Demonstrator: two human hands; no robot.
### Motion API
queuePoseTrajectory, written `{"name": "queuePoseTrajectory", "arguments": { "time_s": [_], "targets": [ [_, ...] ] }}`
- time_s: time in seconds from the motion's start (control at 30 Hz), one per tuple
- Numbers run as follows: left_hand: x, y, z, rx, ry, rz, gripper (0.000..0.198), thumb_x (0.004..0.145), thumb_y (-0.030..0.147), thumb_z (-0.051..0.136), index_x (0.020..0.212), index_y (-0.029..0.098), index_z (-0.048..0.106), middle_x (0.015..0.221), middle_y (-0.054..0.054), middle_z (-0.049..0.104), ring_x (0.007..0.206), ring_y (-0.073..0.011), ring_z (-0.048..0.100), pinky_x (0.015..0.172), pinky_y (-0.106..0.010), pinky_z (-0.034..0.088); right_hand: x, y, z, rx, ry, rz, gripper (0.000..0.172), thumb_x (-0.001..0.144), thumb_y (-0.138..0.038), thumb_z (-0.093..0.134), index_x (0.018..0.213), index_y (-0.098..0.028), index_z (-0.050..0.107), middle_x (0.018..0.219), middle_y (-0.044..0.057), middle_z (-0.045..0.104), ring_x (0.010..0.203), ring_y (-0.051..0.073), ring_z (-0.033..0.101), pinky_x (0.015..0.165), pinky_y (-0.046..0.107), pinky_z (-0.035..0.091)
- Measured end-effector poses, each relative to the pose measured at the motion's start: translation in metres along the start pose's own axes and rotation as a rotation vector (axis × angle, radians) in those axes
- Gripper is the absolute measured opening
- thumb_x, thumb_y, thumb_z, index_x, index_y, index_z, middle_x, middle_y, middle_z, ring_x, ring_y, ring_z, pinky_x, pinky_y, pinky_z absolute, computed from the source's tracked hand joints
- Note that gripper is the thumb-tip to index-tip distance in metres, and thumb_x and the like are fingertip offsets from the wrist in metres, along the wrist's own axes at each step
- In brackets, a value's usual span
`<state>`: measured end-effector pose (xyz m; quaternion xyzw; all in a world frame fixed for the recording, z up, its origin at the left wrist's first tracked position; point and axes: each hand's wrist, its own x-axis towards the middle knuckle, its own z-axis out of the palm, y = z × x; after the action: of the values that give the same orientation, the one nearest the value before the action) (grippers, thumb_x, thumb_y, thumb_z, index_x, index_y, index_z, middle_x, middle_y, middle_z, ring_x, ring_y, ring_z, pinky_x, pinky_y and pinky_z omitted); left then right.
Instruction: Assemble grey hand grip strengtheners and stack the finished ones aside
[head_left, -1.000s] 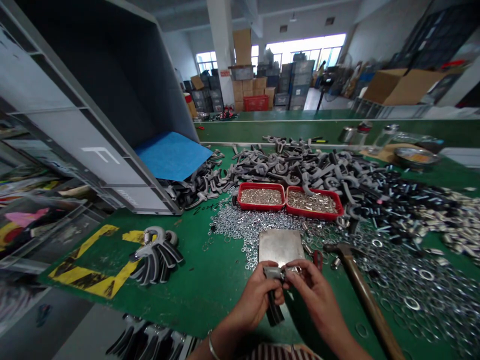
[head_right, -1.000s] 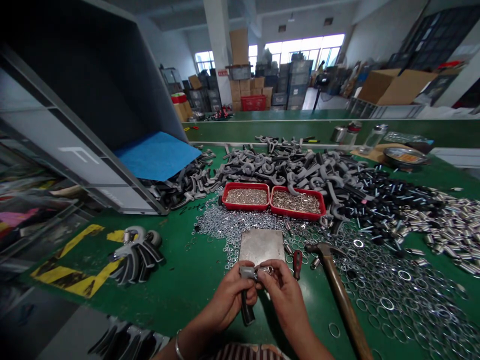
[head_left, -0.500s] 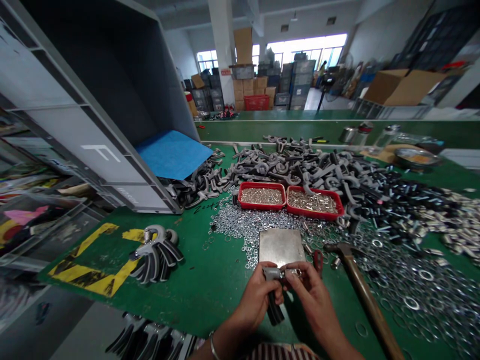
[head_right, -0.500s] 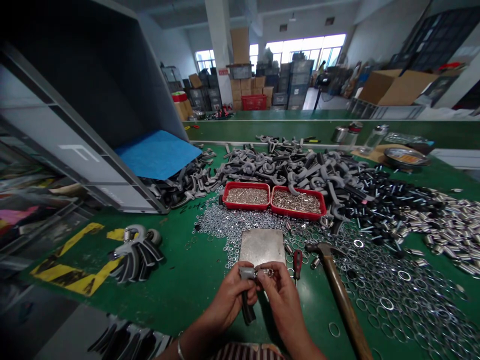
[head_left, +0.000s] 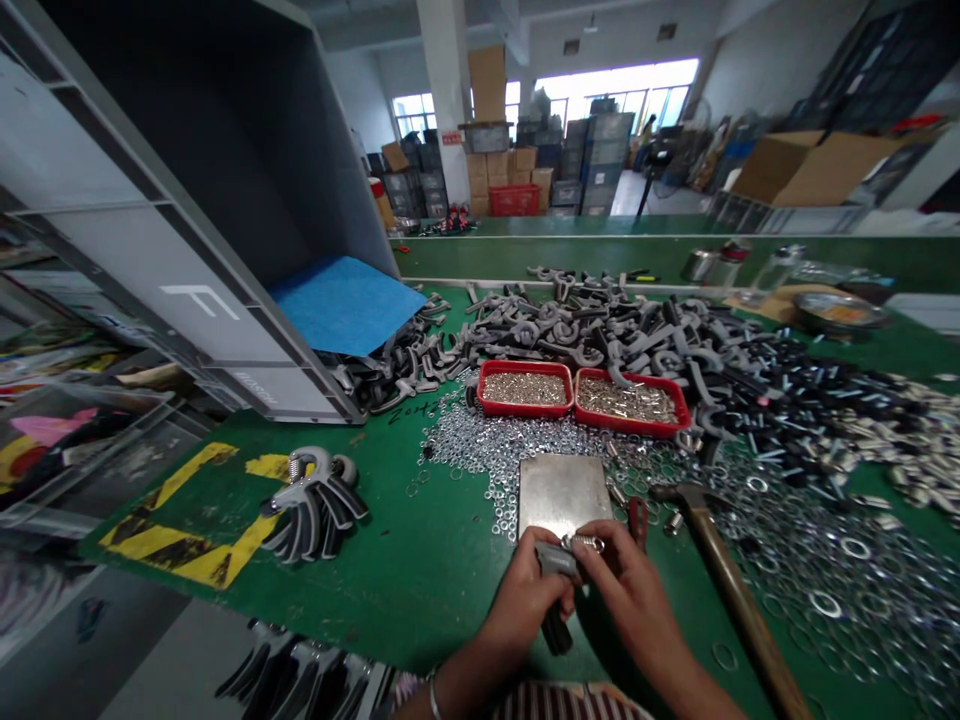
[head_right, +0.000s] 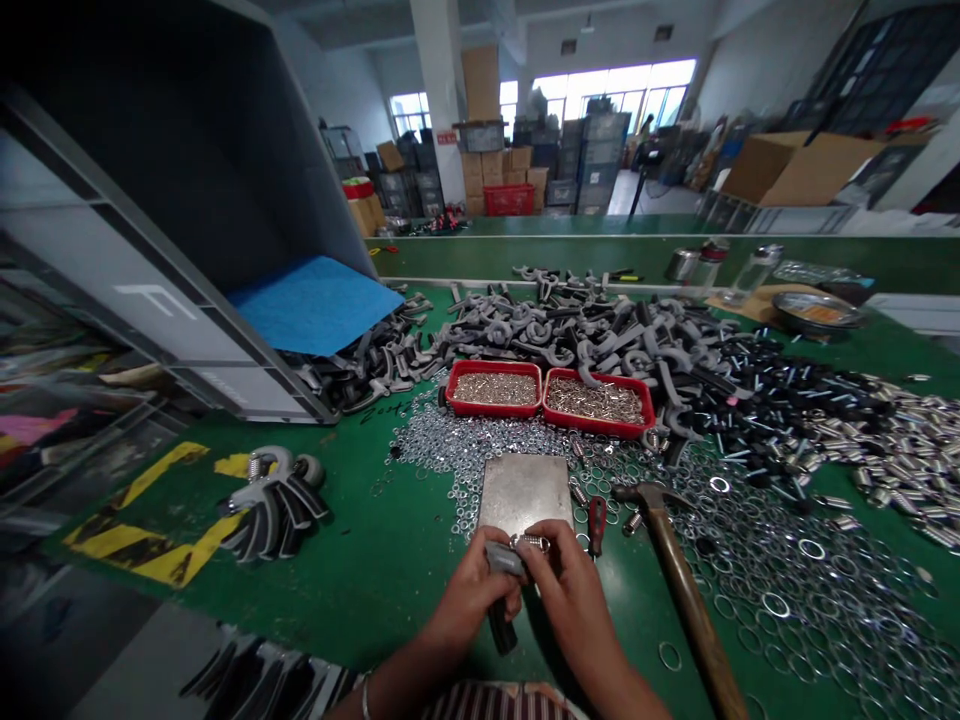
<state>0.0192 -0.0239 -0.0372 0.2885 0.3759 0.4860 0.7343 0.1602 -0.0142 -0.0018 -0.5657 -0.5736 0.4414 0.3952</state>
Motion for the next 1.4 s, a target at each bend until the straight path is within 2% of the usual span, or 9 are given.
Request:
{"name": "queuePoseTrajectory", "arguments": {
  "time_s": [0.13,0.3,0.43,0.63,0.8,0.97,1.13,1.4],
  "targets": [
    [0.001,-0.011,-0.005,-0.013,-0.029,-0.034,0.040,0.062,0.010,0.055,0.097,0.021,0.038,0.068,0.006,0.063,0.042,-0.0075,0.049,0.043,-0.020,0.039,0.001,-0.002,-0.007,-0.045,-0.121,-0.044,0.018,0.092,-0.041,0.057,0.092,-0.023,0.060,0.085,0.000,0.066,0.078,0.019,0.063,0.072,0.029,0.046],
    [0.002,-0.010,-0.009,-0.017,-0.040,-0.005,0.041,0.063,0.007,0.054,0.100,0.020,0.041,0.070,0.004,0.065,0.043,-0.0065,0.048,0.042,-0.018,0.036,0.000,-0.004,-0.008,0.049,-0.136,0.021,0.020,0.093,-0.043,0.055,0.095,-0.023,0.058,0.078,-0.002,0.061,0.071,0.017,0.060,0.066,0.028,0.046],
    [0.000,-0.002,-0.015,0.011,0.002,0.022,0.040,0.064,0.008,0.054,0.101,0.019,0.044,0.073,0.003,0.064,0.045,-0.0064,0.048,0.044,-0.018,0.036,0.004,-0.005,-0.013,0.046,-0.158,0.020,0.021,0.090,-0.044,0.058,0.096,-0.023,0.060,0.080,-0.001,0.062,0.070,0.017,0.059,0.063,0.029,0.046],
    [0.001,0.003,-0.017,0.076,0.056,0.015,0.037,0.064,0.011,0.054,0.098,0.020,0.043,0.072,0.003,0.063,0.044,-0.0068,0.047,0.043,-0.019,0.034,0.009,-0.009,-0.025,-0.048,-0.165,-0.005,0.019,0.085,-0.040,0.063,0.095,-0.024,0.064,0.079,0.001,0.066,0.072,0.020,0.061,0.066,0.032,0.046],
    [-0.001,0.004,-0.013,0.150,0.055,-0.015,0.037,0.063,0.012,0.052,0.098,0.020,0.043,0.067,0.005,0.061,0.045,-0.0076,0.045,0.044,-0.019,0.034,0.009,-0.021,-0.027,0.036,-0.189,0.006,0.016,0.086,-0.039,0.061,0.091,-0.024,0.064,0.079,0.001,0.066,0.074,0.021,0.063,0.069,0.032,0.048],
    [-0.003,0.008,-0.012,0.225,0.074,-0.022,0.034,0.065,0.014,0.053,0.097,0.021,0.044,0.060,0.007,0.056,0.045,-0.0084,0.045,0.045,-0.020,0.033,0.008,-0.017,-0.024,0.103,-0.233,0.028,0.017,0.090,-0.040,0.058,0.093,-0.023,0.061,0.080,0.001,0.067,0.077,0.021,0.066,0.073,0.033,0.050],
    [-0.002,0.008,-0.013,0.211,0.087,-0.021,0.033,0.066,0.016,0.054,0.097,0.021,0.043,0.060,0.007,0.055,0.045,-0.0081,0.044,0.045,-0.020,0.032,0.006,-0.015,-0.021,0.130,-0.207,0.045,0.021,0.088,-0.043,0.063,0.092,-0.023,0.061,0.085,0.003,0.069,0.080,0.022,0.068,0.072,0.034,0.052],
    [0.000,0.008,-0.013,0.205,0.168,-0.008,0.035,0.065,0.015,0.056,0.097,0.021,0.044,0.056,0.008,0.054,0.044,-0.0093,0.045,0.046,-0.020,0.032,0.001,-0.018,-0.010,0.323,-0.144,0.151,0.029,0.084,-0.049,0.067,0.093,-0.022,0.059,0.084,0.005,0.073,0.078,0.023,0.071,0.076,0.037,0.053]
  ]
}}
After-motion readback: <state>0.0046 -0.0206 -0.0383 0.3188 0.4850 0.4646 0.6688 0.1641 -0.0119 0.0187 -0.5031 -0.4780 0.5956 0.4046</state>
